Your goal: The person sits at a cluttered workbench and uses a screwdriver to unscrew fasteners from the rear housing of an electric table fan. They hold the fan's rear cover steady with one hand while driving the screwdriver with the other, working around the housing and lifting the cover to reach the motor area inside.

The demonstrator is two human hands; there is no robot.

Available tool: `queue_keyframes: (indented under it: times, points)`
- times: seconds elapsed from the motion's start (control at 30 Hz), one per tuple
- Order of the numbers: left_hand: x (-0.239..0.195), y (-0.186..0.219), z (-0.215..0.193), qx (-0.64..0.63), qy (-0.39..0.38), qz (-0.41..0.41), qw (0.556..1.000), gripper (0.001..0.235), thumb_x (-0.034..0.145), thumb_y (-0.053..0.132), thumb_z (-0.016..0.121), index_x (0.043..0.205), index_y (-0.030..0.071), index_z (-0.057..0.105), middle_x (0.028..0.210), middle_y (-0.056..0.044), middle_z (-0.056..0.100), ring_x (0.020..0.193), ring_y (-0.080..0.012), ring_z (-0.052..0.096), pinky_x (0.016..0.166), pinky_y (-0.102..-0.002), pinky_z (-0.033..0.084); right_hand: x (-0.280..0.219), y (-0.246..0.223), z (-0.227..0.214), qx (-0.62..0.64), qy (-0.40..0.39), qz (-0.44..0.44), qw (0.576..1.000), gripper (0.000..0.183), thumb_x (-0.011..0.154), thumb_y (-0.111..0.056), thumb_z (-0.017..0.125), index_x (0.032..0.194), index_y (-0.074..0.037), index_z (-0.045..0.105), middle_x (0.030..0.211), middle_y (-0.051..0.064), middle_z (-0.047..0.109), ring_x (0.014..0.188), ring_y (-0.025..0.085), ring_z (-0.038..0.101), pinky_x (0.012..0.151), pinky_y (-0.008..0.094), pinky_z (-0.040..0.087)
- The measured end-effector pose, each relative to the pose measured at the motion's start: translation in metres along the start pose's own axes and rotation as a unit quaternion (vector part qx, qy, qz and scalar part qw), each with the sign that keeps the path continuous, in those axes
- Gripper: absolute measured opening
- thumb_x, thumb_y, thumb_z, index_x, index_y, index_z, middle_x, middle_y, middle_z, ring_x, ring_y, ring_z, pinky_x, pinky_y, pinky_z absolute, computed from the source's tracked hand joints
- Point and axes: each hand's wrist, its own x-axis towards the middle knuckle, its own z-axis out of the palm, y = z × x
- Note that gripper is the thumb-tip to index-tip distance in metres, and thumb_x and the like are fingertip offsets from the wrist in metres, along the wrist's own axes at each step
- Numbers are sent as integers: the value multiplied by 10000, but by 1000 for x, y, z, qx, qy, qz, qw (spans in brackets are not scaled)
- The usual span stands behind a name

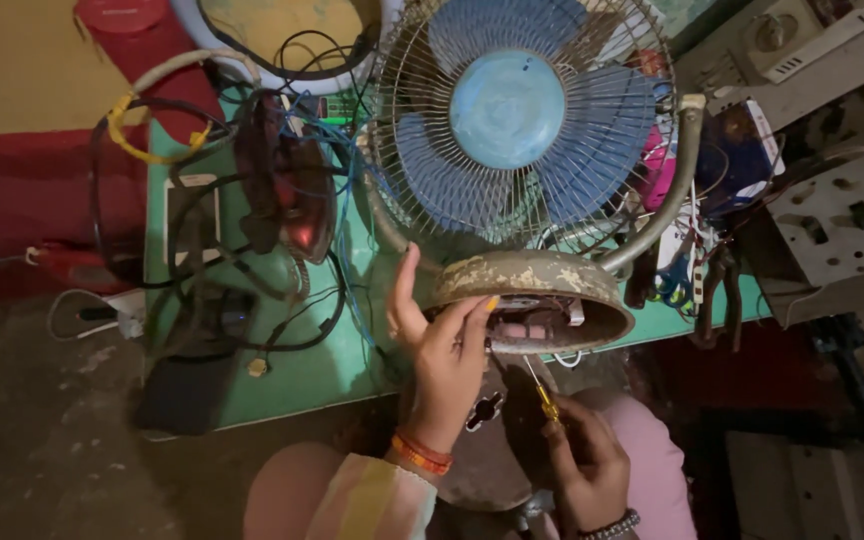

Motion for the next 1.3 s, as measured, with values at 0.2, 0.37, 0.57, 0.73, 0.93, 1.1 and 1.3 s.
queue_keyframes:
  times: [0.2, 0.37, 0.57, 0.73, 0.93, 1.1, 1.3]
  points:
    - [0, -4, 5, -4, 20, 10, 1000, 117, 867, 69, 784, 980, 90, 809, 1612, -196, 381, 1483, -371, 396, 1218, -475, 288, 0, -2, -2, -41, 5, -5, 999, 326, 864, -42, 696, 1187, -11, 721, 983, 112, 746, 859, 170, 724, 809, 288, 551]
    - [2, -7, 9, 3, 33, 35, 999, 143, 849, 35, 776, 977, 87, 812, 1589, -196, 399, 1484, -385, 391, 1224, -488, 280, 1, 2, -4, -25, -3, -12, 1000, 335, 861, -35, 698, 1194, -1, 712, 1022, 120, 738, 865, 173, 717, 809, 288, 549]
    - [1, -9, 11, 0, 30, 40, 999, 170, 849, 12, 765, 995, 85, 811, 1532, -169, 466, 1455, -371, 444, 1220, -483, 295, 2, 2, -5, -32, -4, 0, 999, 352, 856, -31, 695, 1207, -6, 714, 1010, 122, 746, 862, 170, 727, 799, 290, 556]
    - [3, -4, 8, 6, 29, 40, 999, 212, 839, -8, 752, 1019, 89, 809, 1477, -139, 512, 1419, -366, 476, 1202, -476, 299, 2, 1, -5, -36, -10, 0, 999, 364, 850, -24, 687, 1213, -16, 712, 1008, 117, 746, 855, 171, 732, 789, 289, 560]
    - [9, 4, 5, 28, 37, 43, 998, 155, 848, 7, 774, 986, 76, 792, 1402, -112, 563, 1377, -344, 504, 1170, -467, 317, 1, -2, -5, -54, -5, -20, 998, 346, 856, -33, 693, 1201, -21, 714, 1011, 115, 747, 909, 168, 715, 840, 282, 538]
    - [0, 2, 9, -12, 16, 34, 999, 115, 902, 8, 754, 1016, 19, 744, 1413, -146, 551, 1387, -367, 507, 1189, -469, 368, -6, 18, -9, 19, -15, 21, 999, 354, 874, -30, 670, 1227, -24, 691, 1025, 89, 715, 910, 149, 691, 817, 261, 537]
    - [-5, 3, -4, -61, 2, 32, 998, 214, 918, 6, 728, 1132, 5, 723, 1430, -190, 497, 1367, -361, 523, 1147, -446, 449, 12, 45, -20, 139, 55, -46, 988, 331, 888, 25, 706, 1190, -46, 589, 1016, 0, 637, 879, 79, 588, 787, 219, 493]
